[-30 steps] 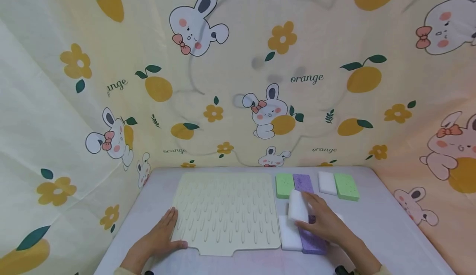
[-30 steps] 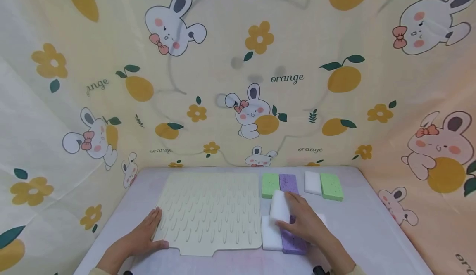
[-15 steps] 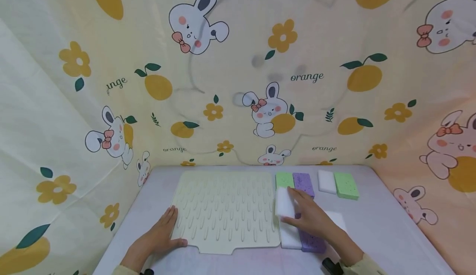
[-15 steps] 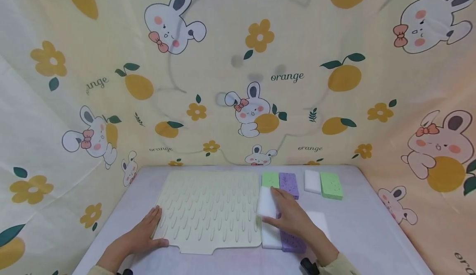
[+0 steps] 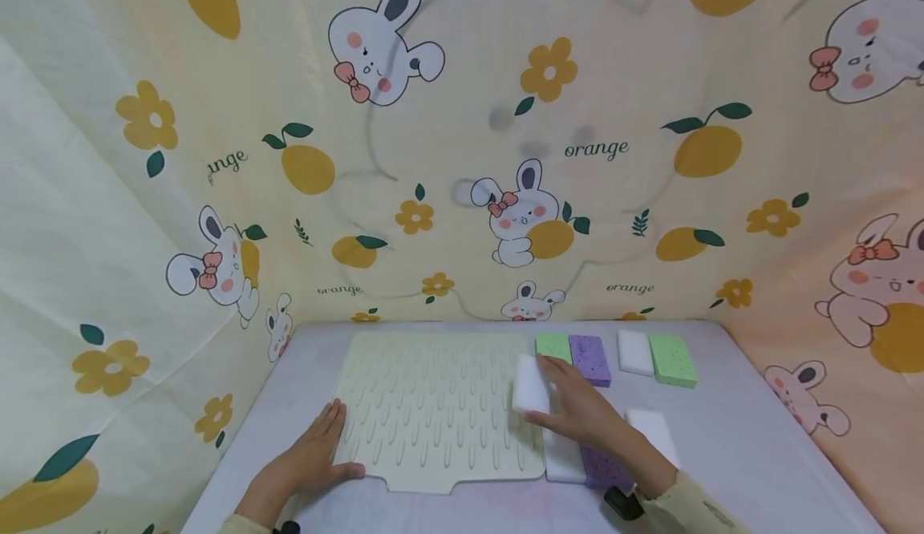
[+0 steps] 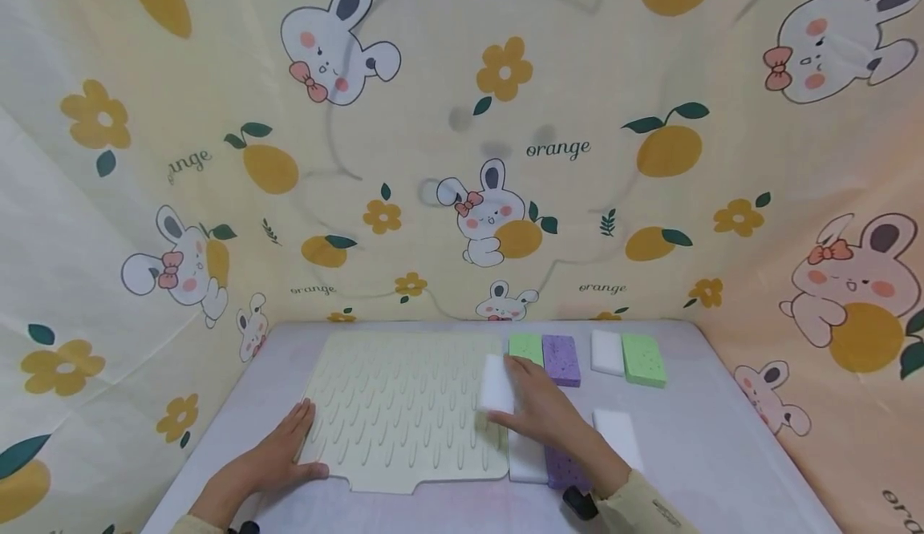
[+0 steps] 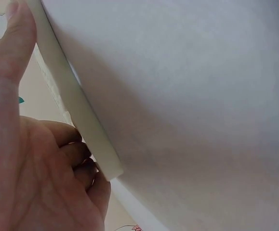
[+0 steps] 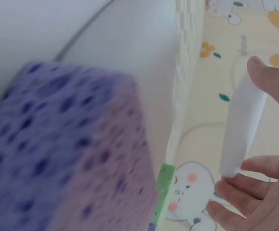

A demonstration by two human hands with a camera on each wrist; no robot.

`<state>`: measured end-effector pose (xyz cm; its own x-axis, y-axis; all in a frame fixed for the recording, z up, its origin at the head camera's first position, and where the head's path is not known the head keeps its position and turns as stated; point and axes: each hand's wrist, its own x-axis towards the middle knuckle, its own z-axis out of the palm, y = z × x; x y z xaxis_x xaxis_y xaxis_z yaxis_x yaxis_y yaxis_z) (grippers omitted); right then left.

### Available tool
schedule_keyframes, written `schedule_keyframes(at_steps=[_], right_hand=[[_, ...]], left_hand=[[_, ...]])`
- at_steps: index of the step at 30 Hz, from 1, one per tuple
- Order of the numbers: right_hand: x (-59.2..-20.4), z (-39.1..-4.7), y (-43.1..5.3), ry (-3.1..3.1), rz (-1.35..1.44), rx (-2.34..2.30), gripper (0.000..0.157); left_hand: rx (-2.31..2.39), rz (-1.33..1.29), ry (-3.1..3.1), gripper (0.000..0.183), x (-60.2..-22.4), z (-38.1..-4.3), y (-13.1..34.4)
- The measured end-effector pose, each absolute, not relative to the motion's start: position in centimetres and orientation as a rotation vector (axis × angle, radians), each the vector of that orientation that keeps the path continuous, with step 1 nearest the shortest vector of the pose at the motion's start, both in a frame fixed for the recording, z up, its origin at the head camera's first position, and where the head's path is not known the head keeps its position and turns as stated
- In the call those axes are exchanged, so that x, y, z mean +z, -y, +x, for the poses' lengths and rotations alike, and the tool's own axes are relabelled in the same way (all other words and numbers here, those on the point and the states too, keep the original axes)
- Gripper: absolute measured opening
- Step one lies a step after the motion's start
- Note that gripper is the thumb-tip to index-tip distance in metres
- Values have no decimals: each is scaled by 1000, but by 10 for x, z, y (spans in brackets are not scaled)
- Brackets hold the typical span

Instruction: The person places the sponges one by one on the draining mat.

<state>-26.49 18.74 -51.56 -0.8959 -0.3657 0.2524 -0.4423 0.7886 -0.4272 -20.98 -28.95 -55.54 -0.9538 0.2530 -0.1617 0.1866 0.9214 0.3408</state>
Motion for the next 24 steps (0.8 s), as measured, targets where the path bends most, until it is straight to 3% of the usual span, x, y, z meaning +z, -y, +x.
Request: schedule_keyframes(at_steps=[24], right_hand=[[-505,-289,-144,2831,727,690,109]], left_hand=[[453,302,-2876,128,-559,-215,289]])
